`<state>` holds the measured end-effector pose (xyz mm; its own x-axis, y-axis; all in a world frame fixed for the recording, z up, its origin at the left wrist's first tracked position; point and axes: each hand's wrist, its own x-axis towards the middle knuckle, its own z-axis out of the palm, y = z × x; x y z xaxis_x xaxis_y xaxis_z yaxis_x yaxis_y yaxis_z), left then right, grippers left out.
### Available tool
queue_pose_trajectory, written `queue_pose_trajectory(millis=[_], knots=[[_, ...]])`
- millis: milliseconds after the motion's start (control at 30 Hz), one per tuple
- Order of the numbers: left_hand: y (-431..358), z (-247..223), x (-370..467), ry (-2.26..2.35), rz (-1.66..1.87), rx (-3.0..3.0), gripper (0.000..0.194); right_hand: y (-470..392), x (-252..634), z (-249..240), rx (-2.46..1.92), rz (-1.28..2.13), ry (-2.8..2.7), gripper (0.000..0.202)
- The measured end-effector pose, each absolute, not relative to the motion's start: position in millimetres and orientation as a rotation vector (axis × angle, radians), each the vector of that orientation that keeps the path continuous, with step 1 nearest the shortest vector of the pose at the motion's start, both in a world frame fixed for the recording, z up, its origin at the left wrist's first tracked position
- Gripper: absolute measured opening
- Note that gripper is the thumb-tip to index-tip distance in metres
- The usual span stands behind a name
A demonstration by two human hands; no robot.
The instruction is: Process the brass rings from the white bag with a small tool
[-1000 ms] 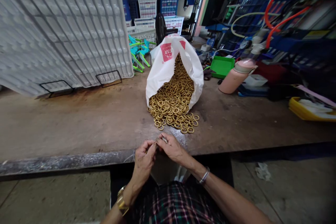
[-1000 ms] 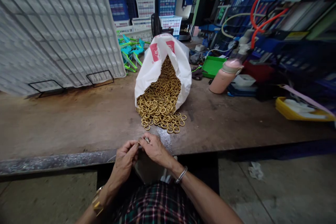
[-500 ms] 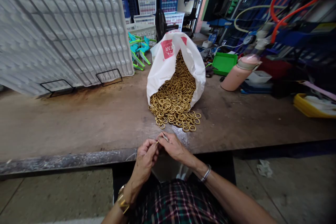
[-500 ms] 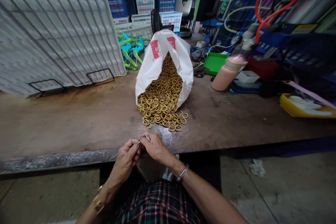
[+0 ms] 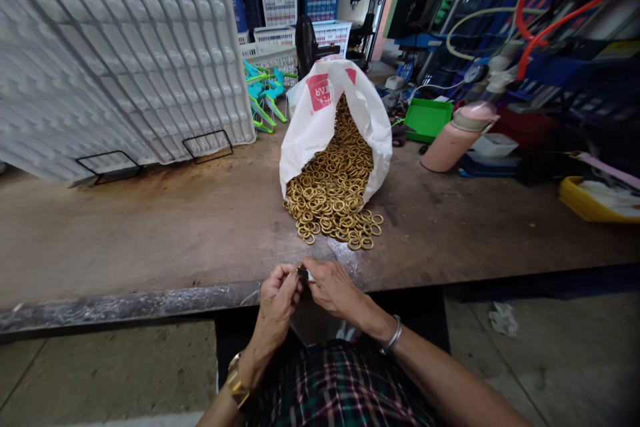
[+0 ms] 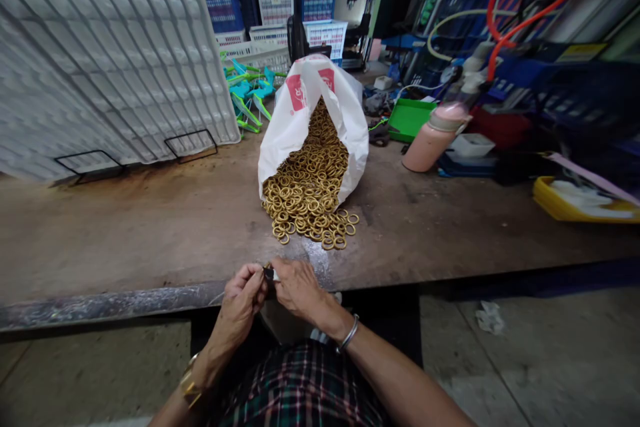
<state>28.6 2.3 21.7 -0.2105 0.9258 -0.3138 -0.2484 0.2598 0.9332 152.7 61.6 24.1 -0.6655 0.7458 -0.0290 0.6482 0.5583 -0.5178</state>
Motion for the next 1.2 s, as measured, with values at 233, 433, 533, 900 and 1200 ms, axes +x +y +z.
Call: queue_pose_trajectory(millis=[233,433,533,900,1200], knots=[[0,25,29,1.390,1.243,0.750,0.029,64,151,27,-1.195,0.726,-2.672,0.023],[-1,22,27,1.385,1.243,0.836,0.028,64,153,33,-1.162,0.781,-2.778,0.024],[-4,23,25,1.375,1.238,0.848,0.028,64,154,34,-1.175,0.754,-2.816,0.026],[-7,44,28,0.963,1.284,0.485,0.026,95,141,30,-1.632,0.374,-2.565,0.022],[-4,38,21,0.842,1.282,0.238,0.026,102,128,32,-1.820,0.314,-2.500,0.019]])
